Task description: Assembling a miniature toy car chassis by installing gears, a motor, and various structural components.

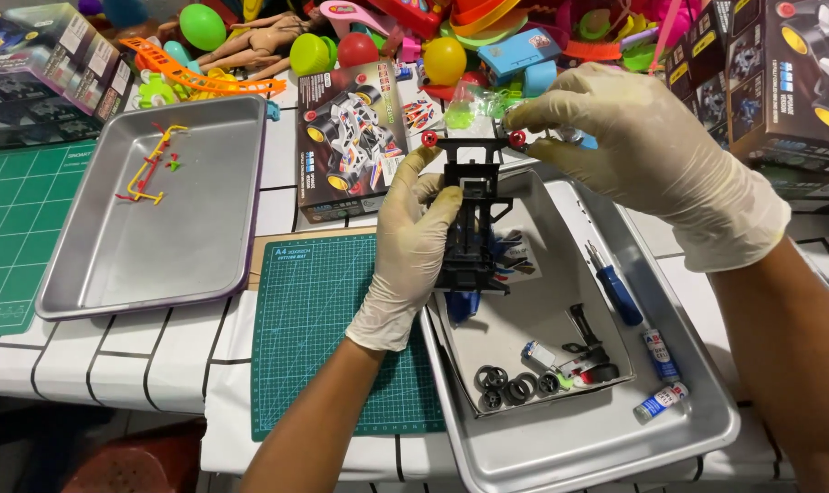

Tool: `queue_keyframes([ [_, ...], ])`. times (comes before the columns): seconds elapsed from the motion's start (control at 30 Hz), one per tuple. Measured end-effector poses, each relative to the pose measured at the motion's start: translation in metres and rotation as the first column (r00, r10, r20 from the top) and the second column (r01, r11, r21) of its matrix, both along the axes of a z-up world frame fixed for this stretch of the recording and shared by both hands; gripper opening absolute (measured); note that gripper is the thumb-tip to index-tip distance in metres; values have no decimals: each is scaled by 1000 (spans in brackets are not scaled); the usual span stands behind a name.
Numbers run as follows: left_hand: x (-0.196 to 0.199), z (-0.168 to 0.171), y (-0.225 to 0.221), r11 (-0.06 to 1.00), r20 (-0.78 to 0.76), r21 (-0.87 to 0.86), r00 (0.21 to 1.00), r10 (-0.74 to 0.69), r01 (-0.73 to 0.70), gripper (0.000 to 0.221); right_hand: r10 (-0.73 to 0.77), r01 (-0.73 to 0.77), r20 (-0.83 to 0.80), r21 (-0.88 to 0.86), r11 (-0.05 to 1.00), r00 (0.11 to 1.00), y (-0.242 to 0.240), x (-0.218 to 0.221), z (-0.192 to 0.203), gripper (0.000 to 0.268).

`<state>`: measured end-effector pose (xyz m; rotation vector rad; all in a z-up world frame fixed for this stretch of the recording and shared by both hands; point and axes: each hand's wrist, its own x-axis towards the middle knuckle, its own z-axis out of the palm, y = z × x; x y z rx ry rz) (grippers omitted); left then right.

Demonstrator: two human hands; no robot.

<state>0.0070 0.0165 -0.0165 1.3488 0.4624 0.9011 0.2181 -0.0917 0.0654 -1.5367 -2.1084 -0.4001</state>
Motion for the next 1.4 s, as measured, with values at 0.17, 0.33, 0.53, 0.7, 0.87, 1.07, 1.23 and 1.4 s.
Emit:
queue_keyframes([
  [0.17,3,-10,2,999,27,-42,999,19,-17,58,4,-4,-2,17,1000,1000,5,-9,-1,21],
  [0.33,4,-13,4,999,2,-7,999,48,-48,69,-11,9,31,62,998,999,8,-9,-5,17],
  [0.53,4,-14,4,998,65,-55,998,11,-8,57,-27,27,-3,28,999,1000,5,-10,0,24],
  [0.7,3,-11,3,998,36,-67,999,5,-2,56,-3,3,6,32,999,1000,2,-4,-5,42],
  [0.87,3,-9,2,998,53,-69,999,-5,9,51,-11,10,20,49,999,1000,6,-4,-8,31],
  [1.07,2,-8,6,1000,31,0,999,28,-28,49,-15,15,18,33,999,1000,3,0,-6,55],
  [1.23,-2,-7,7,993,-4,112,1000,30,-29,53,-6,3,47,73,997,999,0,-2,-3,55],
  [1.4,4,-18,9,999,-15,10,999,44,-44,61,-28,25,27,101,995,999,-11,-9,10,48],
])
